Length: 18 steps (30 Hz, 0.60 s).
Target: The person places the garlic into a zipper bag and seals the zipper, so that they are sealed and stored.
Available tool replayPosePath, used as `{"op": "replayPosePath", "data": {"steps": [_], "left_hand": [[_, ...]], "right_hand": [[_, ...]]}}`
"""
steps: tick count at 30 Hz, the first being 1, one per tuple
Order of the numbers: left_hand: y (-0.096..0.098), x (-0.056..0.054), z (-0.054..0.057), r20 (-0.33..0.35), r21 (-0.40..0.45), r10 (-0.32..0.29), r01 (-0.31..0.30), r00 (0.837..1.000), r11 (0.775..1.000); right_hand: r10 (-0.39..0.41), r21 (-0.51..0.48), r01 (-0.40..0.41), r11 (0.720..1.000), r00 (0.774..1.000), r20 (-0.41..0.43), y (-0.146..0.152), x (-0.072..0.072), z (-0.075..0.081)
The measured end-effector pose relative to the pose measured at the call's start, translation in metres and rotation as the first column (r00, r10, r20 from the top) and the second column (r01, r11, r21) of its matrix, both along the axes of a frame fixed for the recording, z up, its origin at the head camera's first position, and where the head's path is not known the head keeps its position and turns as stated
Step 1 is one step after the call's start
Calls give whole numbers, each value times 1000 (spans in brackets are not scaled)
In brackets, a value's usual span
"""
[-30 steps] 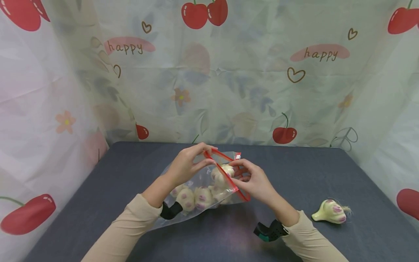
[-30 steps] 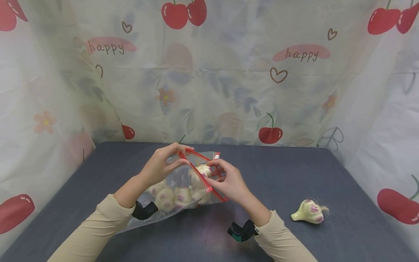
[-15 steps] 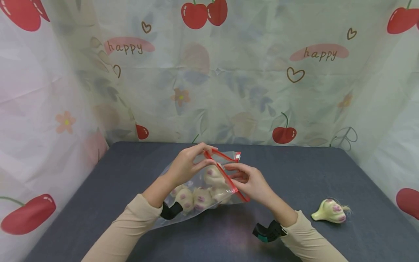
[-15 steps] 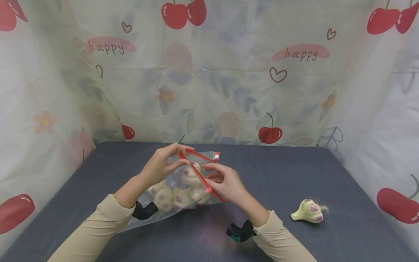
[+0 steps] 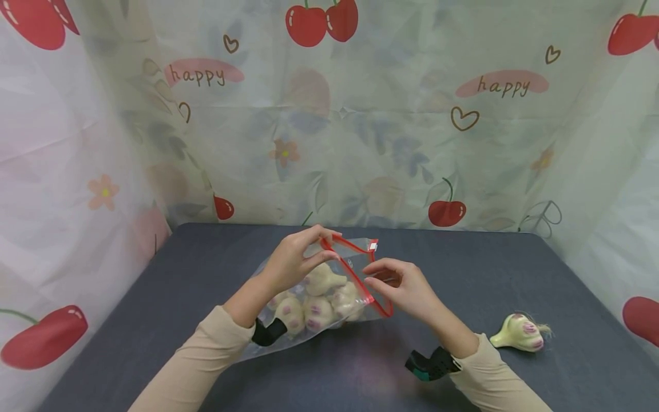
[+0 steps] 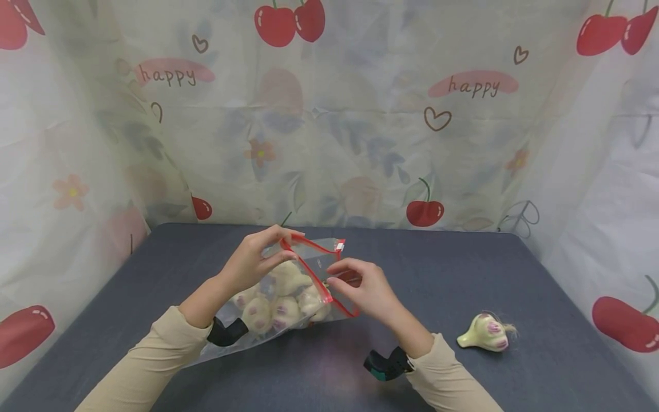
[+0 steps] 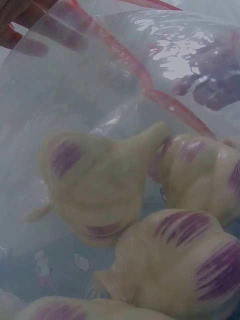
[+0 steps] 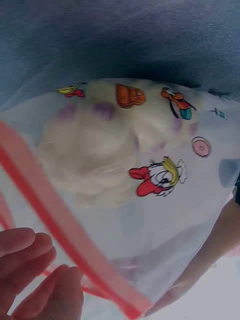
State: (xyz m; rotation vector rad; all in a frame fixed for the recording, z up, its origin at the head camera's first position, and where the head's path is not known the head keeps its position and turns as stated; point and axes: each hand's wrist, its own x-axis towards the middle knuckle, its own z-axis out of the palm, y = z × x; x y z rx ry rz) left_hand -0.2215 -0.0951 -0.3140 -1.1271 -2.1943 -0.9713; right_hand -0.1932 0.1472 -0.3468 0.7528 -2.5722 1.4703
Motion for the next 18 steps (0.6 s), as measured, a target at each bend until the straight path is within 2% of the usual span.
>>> {"op": "replayPosePath", "data": {"steps": [6, 14, 18], "left_hand": [[0, 1, 0, 2, 2, 7, -7, 1000, 1000], [-1, 0, -1, 0, 7, 13, -13, 1000, 1000], [0, -1, -1, -5, 7, 13, -13, 1000, 1000]], "right_hand": [[-46, 3, 45, 999, 999, 16, 14, 0, 1], [-129, 34, 130, 991, 991, -28, 33, 1, 4], [-146, 31, 147, 989, 988, -45, 40, 2, 4]]}}
